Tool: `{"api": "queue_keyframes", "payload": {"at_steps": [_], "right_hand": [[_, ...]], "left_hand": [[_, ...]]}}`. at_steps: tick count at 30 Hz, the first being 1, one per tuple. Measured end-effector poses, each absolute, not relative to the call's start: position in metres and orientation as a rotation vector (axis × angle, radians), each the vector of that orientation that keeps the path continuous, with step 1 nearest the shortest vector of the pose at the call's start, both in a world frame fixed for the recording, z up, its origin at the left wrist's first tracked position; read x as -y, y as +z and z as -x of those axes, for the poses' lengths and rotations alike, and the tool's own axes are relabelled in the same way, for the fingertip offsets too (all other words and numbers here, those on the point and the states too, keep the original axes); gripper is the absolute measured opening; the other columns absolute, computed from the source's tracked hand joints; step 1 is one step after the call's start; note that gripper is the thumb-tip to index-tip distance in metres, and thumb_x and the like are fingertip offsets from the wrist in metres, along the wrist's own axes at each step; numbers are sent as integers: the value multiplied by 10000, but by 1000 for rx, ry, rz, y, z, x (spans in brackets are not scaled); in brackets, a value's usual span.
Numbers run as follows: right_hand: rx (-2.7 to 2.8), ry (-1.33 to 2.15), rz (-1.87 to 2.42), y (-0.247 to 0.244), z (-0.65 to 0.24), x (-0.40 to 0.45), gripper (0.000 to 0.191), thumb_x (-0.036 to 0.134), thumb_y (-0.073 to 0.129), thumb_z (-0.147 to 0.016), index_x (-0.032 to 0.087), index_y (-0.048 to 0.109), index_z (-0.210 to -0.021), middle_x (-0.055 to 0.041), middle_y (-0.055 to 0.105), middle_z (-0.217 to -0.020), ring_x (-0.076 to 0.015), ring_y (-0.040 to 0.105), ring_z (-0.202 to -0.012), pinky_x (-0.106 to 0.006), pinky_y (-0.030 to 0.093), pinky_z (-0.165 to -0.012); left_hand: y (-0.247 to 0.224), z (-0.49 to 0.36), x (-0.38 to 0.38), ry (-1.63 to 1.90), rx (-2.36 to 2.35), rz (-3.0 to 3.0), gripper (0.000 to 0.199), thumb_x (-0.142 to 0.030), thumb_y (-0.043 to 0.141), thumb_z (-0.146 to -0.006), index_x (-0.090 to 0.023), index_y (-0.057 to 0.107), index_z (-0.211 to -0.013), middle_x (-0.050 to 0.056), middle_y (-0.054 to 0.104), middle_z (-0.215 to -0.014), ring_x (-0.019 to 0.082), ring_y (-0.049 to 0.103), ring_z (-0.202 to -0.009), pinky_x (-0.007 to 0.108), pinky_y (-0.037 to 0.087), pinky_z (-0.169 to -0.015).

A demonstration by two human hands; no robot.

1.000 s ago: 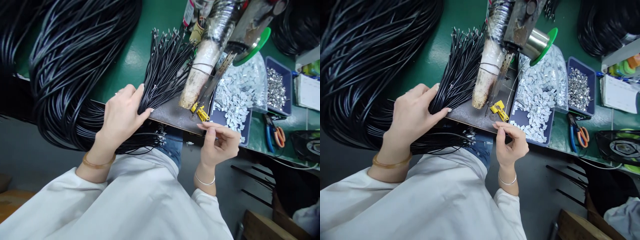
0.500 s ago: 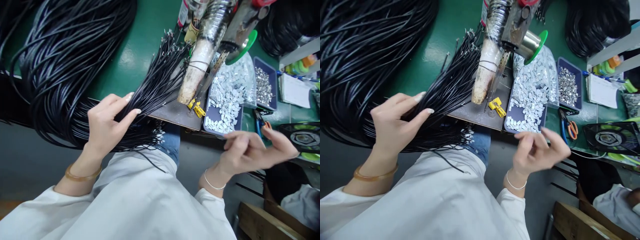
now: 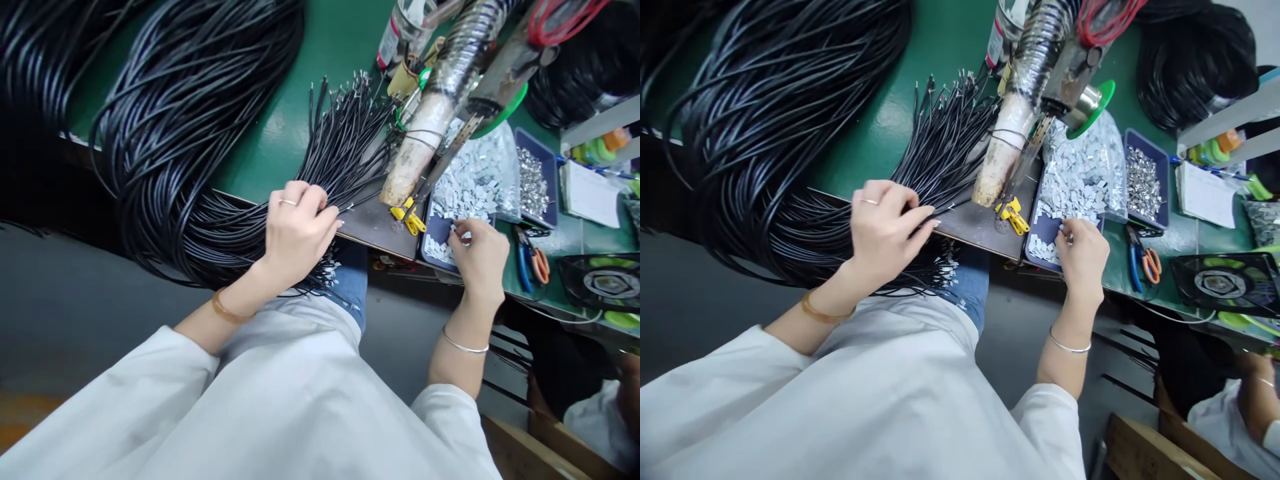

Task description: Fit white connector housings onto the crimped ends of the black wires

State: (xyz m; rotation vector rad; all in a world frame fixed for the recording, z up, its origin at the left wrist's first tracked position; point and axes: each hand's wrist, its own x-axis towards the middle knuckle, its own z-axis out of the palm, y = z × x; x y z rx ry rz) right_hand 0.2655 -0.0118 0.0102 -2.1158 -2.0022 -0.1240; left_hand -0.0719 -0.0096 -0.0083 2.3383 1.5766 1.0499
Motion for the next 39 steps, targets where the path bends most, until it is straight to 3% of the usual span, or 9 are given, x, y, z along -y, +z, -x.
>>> {"api": "queue_keyframes", "payload": {"at_steps": [4,8,10,14,19,24,28,33,39], "right_hand": [[2065,-246,2218,15,-263,8,88,163,521,-781,224,507,-720,-76,673,-822,-227,592,-766,-323,367,-661],[2001,-153,2172,15,-265,5,144,215,552,-774,234,452,-672,-45,601,-764,-189,533,-690,-320,356,-653],[1951,-89,2123,14,-267,5,167,216,578,-746,236,444,-648,-21,557,-718,-176,518,-670,-320,377,-670],[1890,-48,2065,8,-270,6,163,175,596,-712,232,470,-627,14,516,-645,-163,512,-654,-314,382,-676],[1740,-72,1910,10,-248,16,163,150,629,-742,226,516,-653,37,538,-643,-130,495,-598,-302,401,-642],[1357,108,1517,19,-184,43,140,225,685,-828,222,584,-731,0,652,-764,-139,626,-638,-289,490,-557],[1349,306,1348,13,-148,56,60,196,671,-858,228,670,-808,-19,697,-875,-162,701,-816,-314,585,-672],[1318,710,1263,-4,-147,52,55,207,681,-856,239,722,-838,-14,714,-932,-131,699,-848,-268,606,-695],[1247,874,1203,-10,-151,51,68,203,707,-828,254,738,-860,-19,720,-974,-131,694,-897,-265,620,-758]], "left_hand": [[-14,55,0,1022,-1545,-2424,186,-160,542,-886,-155,667,-749,99,648,-954,336,573,-1099,543,354,-941],[-3,56,13,1160,-1207,-2400,113,-181,557,-885,-167,667,-866,62,692,-923,290,581,-1113,509,345,-1020],[6,58,22,911,-861,-2264,124,-155,539,-883,-151,662,-868,46,676,-814,195,612,-862,362,444,-833],[12,51,32,345,-276,-1646,69,-115,582,-829,-144,621,-781,-31,571,-627,67,464,-553,210,374,-559],[-3,26,31,599,-501,-929,156,-190,681,-787,-152,531,-803,-24,600,-656,42,495,-533,156,361,-502],[-9,14,20,814,-719,-777,206,-286,716,-794,-150,567,-834,-48,579,-562,2,292,-382,157,175,-386],[1,13,14,842,-761,-897,261,-341,765,-773,-120,628,-752,-32,585,-538,9,357,-401,162,228,-392],[8,11,11,833,-714,-1032,314,-380,769,-786,-103,662,-684,7,630,-562,19,416,-436,169,280,-415],[9,12,8,744,-676,-1085,339,-402,784,-773,-103,678,-654,19,635,-565,28,420,-446,173,301,-432]]}}
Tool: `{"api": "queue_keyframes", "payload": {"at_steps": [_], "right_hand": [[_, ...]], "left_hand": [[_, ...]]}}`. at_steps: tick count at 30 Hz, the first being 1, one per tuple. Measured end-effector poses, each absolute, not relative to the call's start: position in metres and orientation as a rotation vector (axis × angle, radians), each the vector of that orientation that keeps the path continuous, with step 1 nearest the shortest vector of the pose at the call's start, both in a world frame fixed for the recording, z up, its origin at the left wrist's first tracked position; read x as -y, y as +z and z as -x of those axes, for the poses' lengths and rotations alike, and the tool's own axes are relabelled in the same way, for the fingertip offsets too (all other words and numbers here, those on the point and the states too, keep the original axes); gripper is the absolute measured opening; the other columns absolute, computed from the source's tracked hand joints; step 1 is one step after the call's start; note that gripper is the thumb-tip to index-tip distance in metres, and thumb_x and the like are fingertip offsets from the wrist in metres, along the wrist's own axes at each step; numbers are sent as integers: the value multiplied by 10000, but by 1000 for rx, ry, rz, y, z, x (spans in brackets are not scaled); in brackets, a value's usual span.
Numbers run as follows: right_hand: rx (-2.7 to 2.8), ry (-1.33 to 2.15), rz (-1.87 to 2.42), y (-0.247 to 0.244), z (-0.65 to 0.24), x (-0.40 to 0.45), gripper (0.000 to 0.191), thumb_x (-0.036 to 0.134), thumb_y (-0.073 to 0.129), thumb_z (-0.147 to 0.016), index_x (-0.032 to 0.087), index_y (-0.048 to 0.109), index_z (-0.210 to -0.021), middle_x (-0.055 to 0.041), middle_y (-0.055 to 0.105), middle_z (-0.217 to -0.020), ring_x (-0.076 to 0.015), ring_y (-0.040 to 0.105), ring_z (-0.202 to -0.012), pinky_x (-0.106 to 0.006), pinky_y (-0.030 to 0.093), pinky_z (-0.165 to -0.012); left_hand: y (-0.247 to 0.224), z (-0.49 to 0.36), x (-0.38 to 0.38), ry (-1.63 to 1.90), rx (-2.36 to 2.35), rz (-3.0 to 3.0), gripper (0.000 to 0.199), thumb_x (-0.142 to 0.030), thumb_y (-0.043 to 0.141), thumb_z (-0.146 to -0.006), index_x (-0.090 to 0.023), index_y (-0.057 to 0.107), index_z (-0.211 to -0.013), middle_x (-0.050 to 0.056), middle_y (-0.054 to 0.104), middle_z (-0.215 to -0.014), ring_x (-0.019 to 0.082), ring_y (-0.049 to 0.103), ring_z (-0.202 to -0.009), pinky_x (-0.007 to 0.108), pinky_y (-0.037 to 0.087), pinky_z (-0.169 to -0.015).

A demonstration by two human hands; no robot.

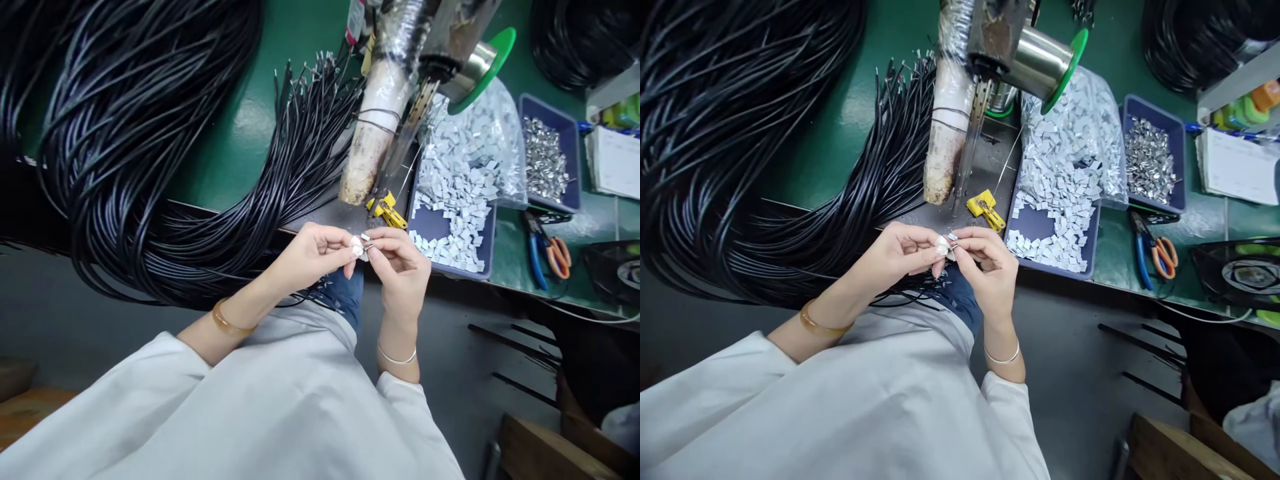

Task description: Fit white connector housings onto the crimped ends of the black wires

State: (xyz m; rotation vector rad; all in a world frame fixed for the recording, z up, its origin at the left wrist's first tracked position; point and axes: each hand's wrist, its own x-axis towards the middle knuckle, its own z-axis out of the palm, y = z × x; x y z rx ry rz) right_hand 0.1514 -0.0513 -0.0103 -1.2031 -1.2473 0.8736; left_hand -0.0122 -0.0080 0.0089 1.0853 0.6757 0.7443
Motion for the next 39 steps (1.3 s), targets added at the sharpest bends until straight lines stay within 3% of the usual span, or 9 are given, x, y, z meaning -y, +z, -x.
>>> {"api": "queue_keyframes", "payload": {"at_steps": [10,16,21,25,31,35,39], "right_hand": [[1247,920,1173,-15,-154,51,92,188,710,-827,259,744,-875,-7,716,-986,-116,697,-896,-238,612,-757],[1322,781,1236,-11,-152,56,42,193,687,-832,227,710,-838,-22,705,-991,-144,717,-913,-284,618,-788],[1253,900,1211,-15,-149,55,60,262,685,-831,208,676,-806,-43,701,-1022,-174,737,-921,-323,627,-809],[1116,998,1157,-20,-147,50,140,311,702,-816,197,647,-757,-35,700,-987,-175,750,-869,-339,632,-826],[1112,508,1284,-8,-147,50,41,204,664,-857,223,694,-838,-12,698,-930,-153,726,-886,-334,631,-808],[1420,167,1321,2,-144,57,161,146,617,-882,268,706,-936,-14,743,-948,-180,711,-923,-382,614,-809],[1573,33,1245,-2,-142,59,201,101,672,-831,265,694,-947,-9,758,-949,-165,717,-866,-347,607,-781]], "left_hand": [[6,12,8,641,-674,-1039,279,-358,763,-794,-112,644,-737,7,633,-553,20,366,-412,161,259,-413],[11,13,8,557,-675,-1070,381,-425,712,-824,-109,615,-635,3,587,-510,19,343,-402,164,246,-401],[4,14,7,626,-695,-1097,256,-350,794,-745,-109,712,-723,2,618,-574,54,475,-511,168,380,-494],[0,15,5,720,-696,-1088,190,-275,832,-687,-129,785,-798,61,739,-785,111,612,-692,220,506,-664],[3,12,4,773,-797,-1036,132,-236,791,-708,-122,781,-772,46,726,-746,103,607,-679,203,493,-654],[5,7,3,813,-865,-1020,112,-219,765,-680,-114,727,-684,7,660,-649,83,554,-613,192,455,-601],[9,3,0,895,-886,-1026,60,-163,717,-658,-119,679,-642,-16,619,-610,65,527,-580,174,433,-573]]}}
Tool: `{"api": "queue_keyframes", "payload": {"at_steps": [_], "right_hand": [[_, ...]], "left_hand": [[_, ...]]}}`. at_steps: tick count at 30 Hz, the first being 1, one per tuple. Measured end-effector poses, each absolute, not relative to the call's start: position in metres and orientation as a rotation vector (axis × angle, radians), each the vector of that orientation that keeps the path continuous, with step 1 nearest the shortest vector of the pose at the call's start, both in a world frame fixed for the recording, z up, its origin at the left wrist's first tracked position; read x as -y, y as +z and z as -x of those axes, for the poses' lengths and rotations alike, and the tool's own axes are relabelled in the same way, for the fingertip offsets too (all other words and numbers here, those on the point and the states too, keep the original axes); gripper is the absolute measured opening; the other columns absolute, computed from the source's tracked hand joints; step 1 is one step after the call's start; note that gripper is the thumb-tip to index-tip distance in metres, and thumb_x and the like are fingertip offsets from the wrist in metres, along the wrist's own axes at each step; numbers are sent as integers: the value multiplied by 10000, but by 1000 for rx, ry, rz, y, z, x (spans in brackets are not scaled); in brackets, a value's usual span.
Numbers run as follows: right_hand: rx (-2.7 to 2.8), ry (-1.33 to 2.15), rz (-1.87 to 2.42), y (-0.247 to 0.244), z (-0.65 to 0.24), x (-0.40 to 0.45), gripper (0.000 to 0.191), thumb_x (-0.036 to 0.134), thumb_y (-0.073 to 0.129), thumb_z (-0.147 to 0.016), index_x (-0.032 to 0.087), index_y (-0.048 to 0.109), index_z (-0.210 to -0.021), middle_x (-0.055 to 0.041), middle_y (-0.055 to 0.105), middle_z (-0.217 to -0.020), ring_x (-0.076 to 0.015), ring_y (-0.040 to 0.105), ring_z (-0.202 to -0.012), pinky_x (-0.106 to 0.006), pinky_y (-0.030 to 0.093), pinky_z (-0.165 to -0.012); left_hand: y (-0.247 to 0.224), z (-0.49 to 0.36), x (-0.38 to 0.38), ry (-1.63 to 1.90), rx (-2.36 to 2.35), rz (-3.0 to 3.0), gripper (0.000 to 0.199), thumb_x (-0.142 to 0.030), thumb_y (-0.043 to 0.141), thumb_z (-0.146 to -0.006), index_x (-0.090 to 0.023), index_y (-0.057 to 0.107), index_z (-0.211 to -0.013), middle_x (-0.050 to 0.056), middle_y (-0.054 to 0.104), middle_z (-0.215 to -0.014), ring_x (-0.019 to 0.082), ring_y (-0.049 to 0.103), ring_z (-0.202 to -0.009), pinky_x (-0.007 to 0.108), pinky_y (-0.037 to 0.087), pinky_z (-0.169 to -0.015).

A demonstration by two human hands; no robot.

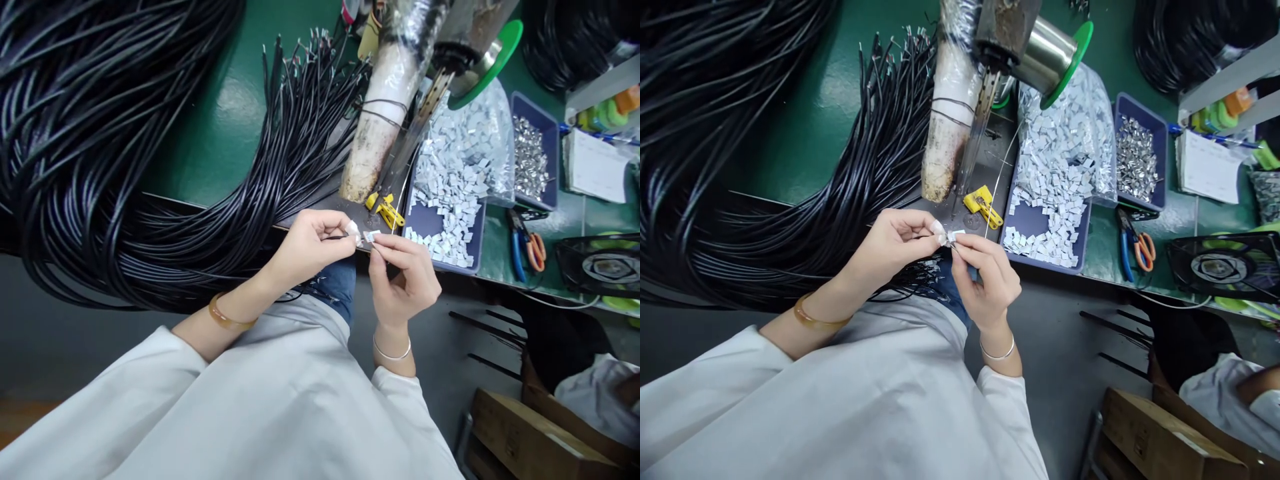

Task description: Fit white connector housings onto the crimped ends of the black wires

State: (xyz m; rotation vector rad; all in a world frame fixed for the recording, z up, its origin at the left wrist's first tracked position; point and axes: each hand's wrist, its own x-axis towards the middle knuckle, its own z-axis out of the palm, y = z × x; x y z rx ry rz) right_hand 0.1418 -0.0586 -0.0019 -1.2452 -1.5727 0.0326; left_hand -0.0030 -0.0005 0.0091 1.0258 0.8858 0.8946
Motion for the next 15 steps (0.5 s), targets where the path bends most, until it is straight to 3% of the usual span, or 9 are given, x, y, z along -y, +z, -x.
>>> {"api": "queue_keyframes", "payload": {"at_steps": [8,15], "right_hand": [[1373,353,1282,-11,-147,57,67,192,567,-917,239,615,-910,-36,741,-995,-185,735,-908,-390,629,-794],[1598,65,1247,-18,-146,52,140,150,651,-849,264,629,-927,-22,769,-1025,-184,749,-914,-351,623,-791]], "left_hand": [[12,3,-2,912,-900,-1046,95,-208,690,-722,-123,721,-698,13,684,-698,93,588,-649,200,485,-642],[16,2,-4,917,-912,-1048,128,-202,701,-725,-134,680,-619,-37,533,-528,56,438,-511,189,403,-532]]}}
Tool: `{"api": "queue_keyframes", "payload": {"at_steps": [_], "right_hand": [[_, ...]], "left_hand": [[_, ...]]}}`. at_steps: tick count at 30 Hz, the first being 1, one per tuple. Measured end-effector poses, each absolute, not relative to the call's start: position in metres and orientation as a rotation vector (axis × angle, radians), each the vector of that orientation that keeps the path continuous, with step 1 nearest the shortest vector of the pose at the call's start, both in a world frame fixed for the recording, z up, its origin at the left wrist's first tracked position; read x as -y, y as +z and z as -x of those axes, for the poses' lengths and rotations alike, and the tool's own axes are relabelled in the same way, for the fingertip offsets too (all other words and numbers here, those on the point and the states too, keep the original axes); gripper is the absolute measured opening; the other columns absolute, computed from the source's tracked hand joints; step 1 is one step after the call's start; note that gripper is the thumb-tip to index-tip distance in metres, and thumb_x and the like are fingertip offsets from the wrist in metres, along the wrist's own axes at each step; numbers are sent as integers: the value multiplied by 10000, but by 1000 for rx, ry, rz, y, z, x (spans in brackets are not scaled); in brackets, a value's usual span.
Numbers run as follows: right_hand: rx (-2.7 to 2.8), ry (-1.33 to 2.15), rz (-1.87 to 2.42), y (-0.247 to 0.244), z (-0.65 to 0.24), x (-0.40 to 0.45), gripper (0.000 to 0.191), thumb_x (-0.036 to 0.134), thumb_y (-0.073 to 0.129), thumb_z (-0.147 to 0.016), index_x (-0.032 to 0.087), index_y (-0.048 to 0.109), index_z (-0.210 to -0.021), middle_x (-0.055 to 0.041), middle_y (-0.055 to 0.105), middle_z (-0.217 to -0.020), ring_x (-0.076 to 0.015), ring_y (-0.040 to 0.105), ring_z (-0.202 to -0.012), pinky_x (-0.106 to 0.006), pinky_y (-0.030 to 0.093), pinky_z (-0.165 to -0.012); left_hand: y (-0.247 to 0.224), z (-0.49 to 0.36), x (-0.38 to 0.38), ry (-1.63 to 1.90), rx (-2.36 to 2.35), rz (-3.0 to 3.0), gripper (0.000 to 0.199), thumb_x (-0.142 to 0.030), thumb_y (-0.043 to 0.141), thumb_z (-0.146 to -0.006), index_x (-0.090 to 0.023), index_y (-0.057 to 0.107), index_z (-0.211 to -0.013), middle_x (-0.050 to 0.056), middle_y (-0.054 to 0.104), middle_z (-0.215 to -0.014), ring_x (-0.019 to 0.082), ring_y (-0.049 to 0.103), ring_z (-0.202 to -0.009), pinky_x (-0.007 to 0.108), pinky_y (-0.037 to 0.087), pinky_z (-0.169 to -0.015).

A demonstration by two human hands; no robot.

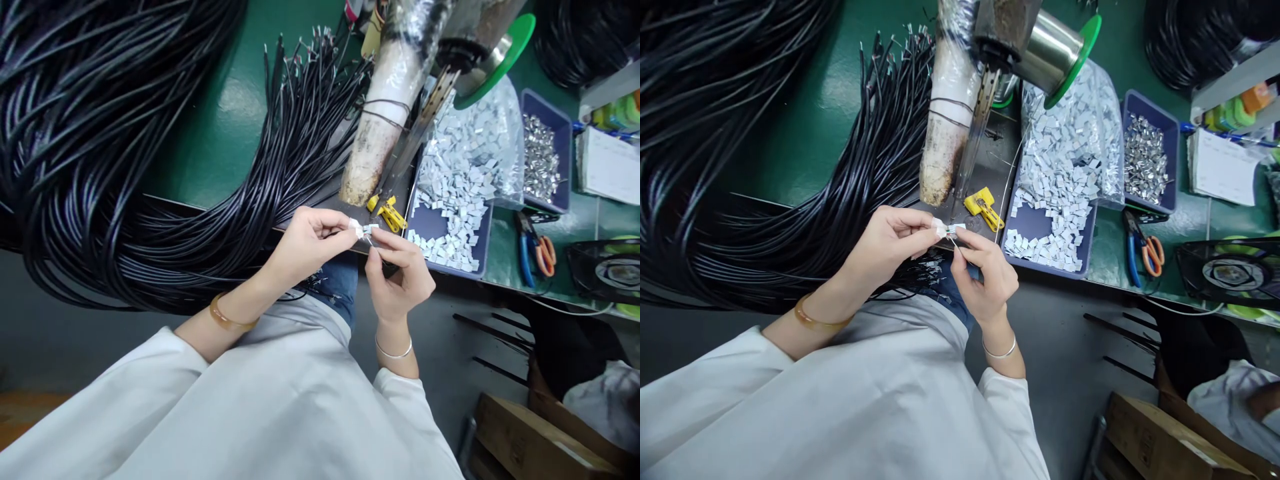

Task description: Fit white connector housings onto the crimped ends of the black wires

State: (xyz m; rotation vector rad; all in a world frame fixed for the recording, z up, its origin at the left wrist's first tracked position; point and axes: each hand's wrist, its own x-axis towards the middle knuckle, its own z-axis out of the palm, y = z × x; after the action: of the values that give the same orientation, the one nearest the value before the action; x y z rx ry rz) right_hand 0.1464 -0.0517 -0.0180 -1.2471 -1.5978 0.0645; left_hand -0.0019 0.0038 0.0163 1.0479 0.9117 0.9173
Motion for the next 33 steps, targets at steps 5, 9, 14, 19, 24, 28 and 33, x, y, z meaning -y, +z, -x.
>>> {"api": "queue_keyframes", "payload": {"at_steps": [5,9,14,19,24,28,33], "right_hand": [[1661,-75,1234,-21,-149,49,171,149,667,-837,279,615,-935,-3,787,-986,-178,764,-863,-326,625,-756],[1701,-132,1247,-20,-150,48,178,137,675,-831,278,609,-917,-2,793,-986,-172,768,-833,-313,629,-726],[1722,-181,1215,-20,-152,46,205,110,701,-805,269,610,-898,2,796,-994,-148,768,-826,-253,618,-716],[1652,-43,1190,-22,-152,44,205,117,679,-825,273,605,-935,-8,782,-1051,-171,767,-848,-310,641,-733],[1555,175,1238,-17,-149,40,166,117,643,-854,248,616,-952,-57,740,-1182,-191,759,-917,-383,660,-793],[1578,126,1256,-10,-147,40,134,132,656,-852,234,638,-936,-62,747,-1146,-204,756,-940,-405,667,-808],[1613,106,1221,-7,-146,40,137,100,665,-833,209,631,-909,-57,736,-1166,-192,745,-989,-354,672,-795]], "left_hand": [[13,1,-6,921,-940,-1020,142,-250,734,-701,-138,690,-626,-48,495,-499,58,431,-498,194,390,-517],[11,1,-7,915,-960,-1024,141,-254,734,-696,-133,702,-631,-32,539,-524,67,463,-524,195,406,-527],[10,-1,-8,964,-978,-1031,87,-202,716,-679,-118,725,-656,1,653,-639,83,553,-609,200,468,-604],[13,-5,-7,998,-1043,-1067,62,-174,696,-670,-120,726,-665,8,679,-672,95,578,-630,192,472,-589],[17,-7,-8,1023,-1076,-1081,99,-175,675,-690,-116,692,-613,1,639,-621,89,548,-598,182,446,-549],[18,-7,-7,1048,-1071,-1103,100,-178,675,-702,-114,702,-630,1,642,-616,80,535,-570,177,436,-532],[15,-7,-6,1094,-1081,-1150,90,-179,676,-692,-122,702,-628,-18,597,-560,68,511,-531,170,417,-511]]}}
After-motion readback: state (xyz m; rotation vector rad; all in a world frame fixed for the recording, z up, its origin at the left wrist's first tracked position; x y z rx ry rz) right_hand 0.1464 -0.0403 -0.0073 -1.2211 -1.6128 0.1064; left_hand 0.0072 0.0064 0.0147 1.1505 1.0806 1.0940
